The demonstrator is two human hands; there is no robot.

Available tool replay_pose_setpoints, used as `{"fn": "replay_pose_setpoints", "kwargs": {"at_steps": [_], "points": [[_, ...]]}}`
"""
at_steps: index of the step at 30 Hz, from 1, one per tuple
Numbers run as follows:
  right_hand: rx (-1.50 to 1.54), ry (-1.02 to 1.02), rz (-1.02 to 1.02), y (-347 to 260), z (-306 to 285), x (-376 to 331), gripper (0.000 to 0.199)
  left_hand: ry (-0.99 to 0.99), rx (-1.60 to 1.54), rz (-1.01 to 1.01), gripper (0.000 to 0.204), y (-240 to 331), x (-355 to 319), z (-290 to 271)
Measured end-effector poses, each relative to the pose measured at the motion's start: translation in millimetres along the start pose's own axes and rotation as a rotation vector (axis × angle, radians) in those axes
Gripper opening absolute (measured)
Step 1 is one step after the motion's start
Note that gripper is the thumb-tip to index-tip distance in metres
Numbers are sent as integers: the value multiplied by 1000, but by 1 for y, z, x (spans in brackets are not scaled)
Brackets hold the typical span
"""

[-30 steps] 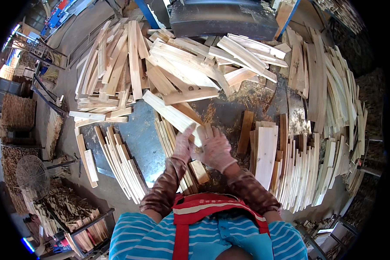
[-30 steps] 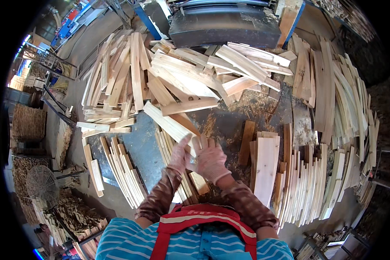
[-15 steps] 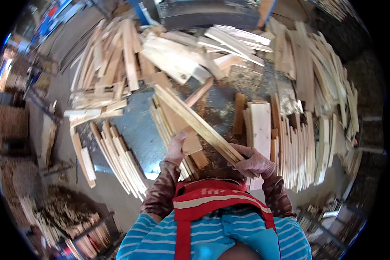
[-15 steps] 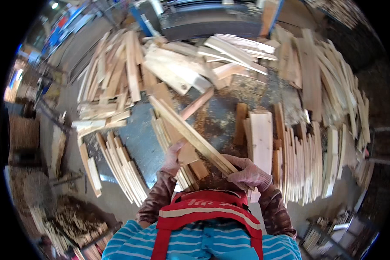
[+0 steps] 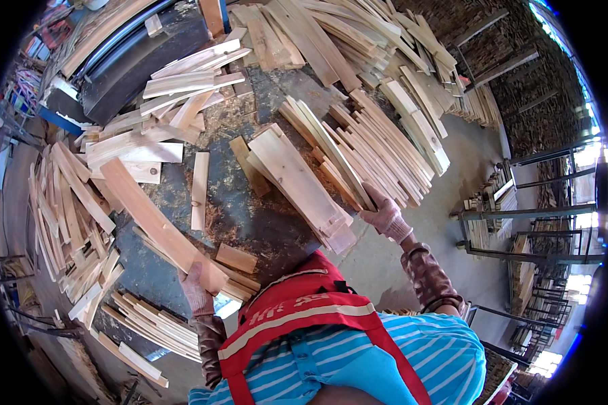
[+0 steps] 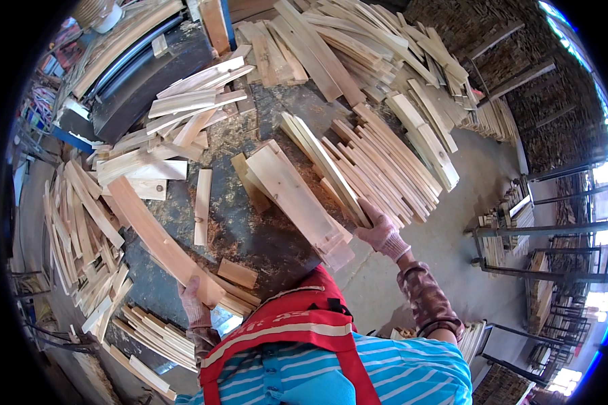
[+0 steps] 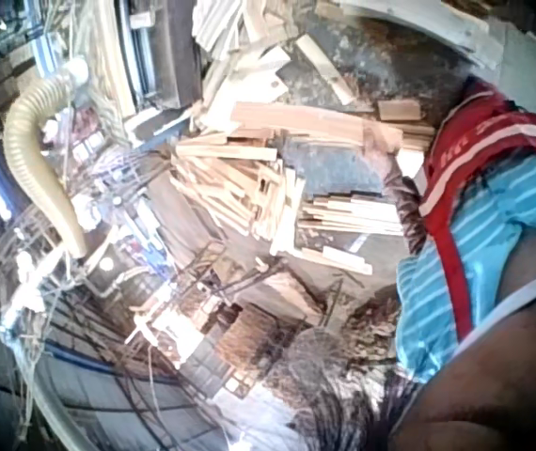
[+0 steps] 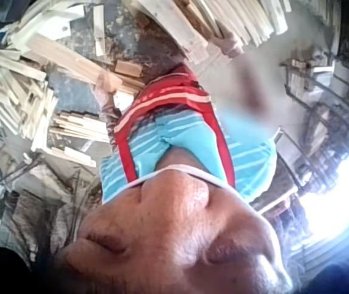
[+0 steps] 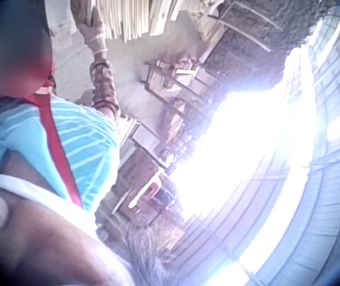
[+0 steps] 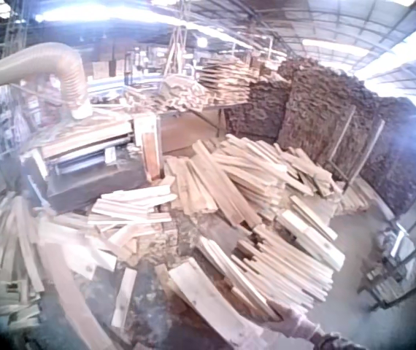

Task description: The person sorts through a large pile of wooden planks on a workbench, picking up pieces and stacking them into organized piles. They repeatedly move between the disorganized pile and a nearby rack to deposit sorted wood.

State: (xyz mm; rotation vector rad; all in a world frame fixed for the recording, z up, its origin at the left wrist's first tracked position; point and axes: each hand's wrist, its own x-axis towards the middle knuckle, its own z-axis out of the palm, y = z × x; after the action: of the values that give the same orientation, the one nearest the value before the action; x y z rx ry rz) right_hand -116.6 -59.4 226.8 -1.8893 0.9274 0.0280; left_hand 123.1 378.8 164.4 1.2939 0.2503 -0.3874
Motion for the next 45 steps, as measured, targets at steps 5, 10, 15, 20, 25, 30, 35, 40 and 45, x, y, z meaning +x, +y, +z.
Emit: {"fn": "replay_pose_setpoints", "kwargs": {"at_steps": [5, 10, 15, 20, 25, 30, 35, 40, 45], "points": [[66, -55, 63, 62, 0, 3, 75, -68, -7, -77, 53, -15, 19, 37], [-343, -104, 1, 48, -2, 18, 57, -155, -9, -63, 61, -30, 36, 77], [-750, -102, 136, 61, -1, 47, 36, -252, 9, -80, 69, -25, 32, 125], [-871, -61, 85, 76, 3, 55, 32, -314, 66, -93, 68, -29, 29, 155], [-204, -32, -32, -29, 0, 51, 54, -353, 235, -113, 66, -52, 8, 218], [31, 385, -244, -51, 33, 78, 91, -845, 378, 40, 49, -106, -62, 309], [-31, 543, -81, 29, -87, 135, 80, -856, 719, 456, 85, -83, -43, 320], [-1092, 622, -68, 192, -256, 194, 77, -190, 754, 341, 77, -104, 40, 237], [-916, 275, 337, 244, -307, 232, 71, 146, 979, 137, 73, -59, 90, 180]]}}
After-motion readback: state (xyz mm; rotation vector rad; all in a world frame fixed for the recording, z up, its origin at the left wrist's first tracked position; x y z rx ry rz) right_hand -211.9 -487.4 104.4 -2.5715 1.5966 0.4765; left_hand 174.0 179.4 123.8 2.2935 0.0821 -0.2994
